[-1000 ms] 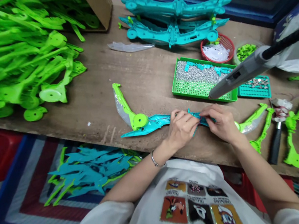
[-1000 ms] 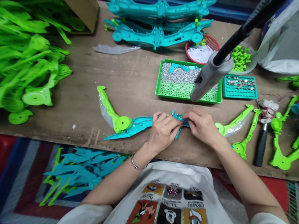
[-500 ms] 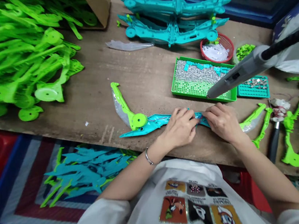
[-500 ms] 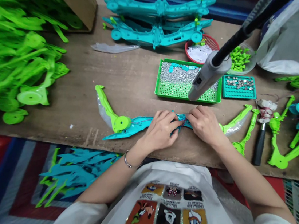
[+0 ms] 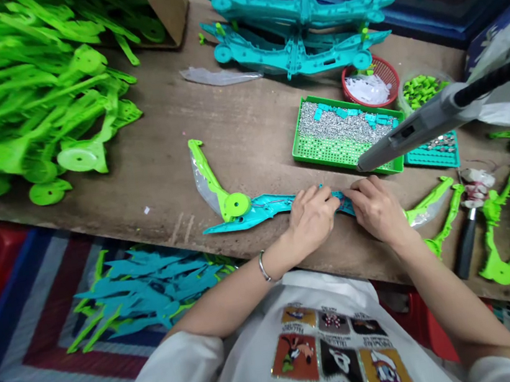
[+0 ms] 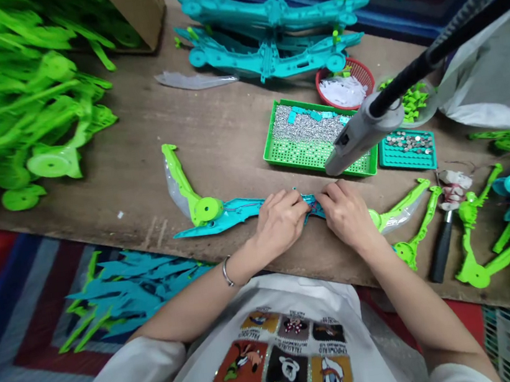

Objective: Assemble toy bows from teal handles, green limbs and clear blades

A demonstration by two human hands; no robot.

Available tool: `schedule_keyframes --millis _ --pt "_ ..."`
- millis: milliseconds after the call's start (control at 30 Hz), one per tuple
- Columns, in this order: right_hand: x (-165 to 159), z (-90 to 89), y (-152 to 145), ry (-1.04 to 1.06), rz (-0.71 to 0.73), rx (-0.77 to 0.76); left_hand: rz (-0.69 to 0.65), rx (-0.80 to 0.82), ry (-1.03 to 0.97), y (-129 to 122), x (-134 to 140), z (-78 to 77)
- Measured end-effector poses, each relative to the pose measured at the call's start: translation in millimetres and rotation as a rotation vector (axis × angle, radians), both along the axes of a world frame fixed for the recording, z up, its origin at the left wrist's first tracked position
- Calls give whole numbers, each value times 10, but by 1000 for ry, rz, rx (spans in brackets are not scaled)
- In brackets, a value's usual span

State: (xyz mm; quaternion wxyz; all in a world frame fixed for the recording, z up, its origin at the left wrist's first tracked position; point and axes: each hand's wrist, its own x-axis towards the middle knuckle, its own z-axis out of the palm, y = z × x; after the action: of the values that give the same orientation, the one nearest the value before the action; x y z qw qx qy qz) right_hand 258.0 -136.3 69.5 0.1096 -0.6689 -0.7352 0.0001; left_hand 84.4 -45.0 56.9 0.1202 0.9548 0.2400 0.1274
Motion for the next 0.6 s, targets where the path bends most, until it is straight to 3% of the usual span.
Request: schedule_keyframes --millis 167,333,600 --pt "-28 -34 -12 24 -34 54 -41 88 21 -64 -9 -23" --pt "-14 -82 -23 85 -50 56 -70 76 20 -13 -36 -53" --pt "10 -123 -40 141 -65 99 17 8 6 -43 -15 -57"
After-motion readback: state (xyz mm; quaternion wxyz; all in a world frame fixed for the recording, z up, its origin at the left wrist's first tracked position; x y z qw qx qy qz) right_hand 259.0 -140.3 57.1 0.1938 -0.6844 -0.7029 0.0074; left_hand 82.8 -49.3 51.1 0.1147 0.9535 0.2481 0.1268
